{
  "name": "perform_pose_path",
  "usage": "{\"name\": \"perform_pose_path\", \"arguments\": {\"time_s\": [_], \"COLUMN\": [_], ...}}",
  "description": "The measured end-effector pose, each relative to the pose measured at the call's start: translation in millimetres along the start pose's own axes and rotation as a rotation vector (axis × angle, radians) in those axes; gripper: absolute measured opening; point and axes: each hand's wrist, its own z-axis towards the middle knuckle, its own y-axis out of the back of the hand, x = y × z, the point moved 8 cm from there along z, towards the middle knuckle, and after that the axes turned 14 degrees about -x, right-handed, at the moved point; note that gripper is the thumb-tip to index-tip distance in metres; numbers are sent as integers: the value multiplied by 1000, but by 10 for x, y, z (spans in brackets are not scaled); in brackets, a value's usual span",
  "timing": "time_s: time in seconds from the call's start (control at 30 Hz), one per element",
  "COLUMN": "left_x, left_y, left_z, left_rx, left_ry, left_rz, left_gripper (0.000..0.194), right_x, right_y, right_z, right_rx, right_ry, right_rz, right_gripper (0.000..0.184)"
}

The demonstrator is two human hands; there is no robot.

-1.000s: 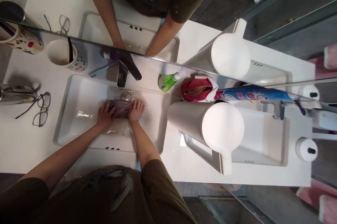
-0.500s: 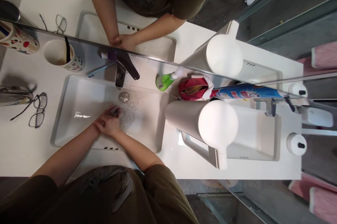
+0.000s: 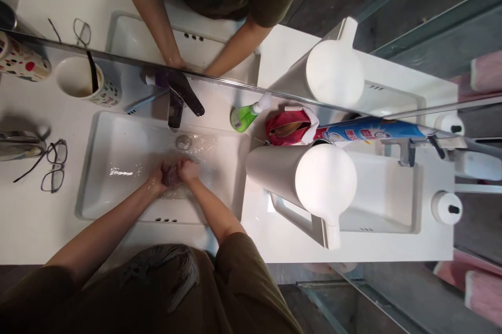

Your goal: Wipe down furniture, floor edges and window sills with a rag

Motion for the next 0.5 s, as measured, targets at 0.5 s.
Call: {"name": "perform_pose_path", "arguments": {"time_s": [0.5], "left_x": [-323], "left_y": [107], "left_z": [-122], "left_rx": [-136], "left_ry": [-860], "left_rz": [1128], "left_gripper": [52], "right_x": [-407], "right_y": [-257], "right_z": [225], "right_rx": [-28], "right_ry": [331], "right_rz": [-136], "right_gripper": [50]}}
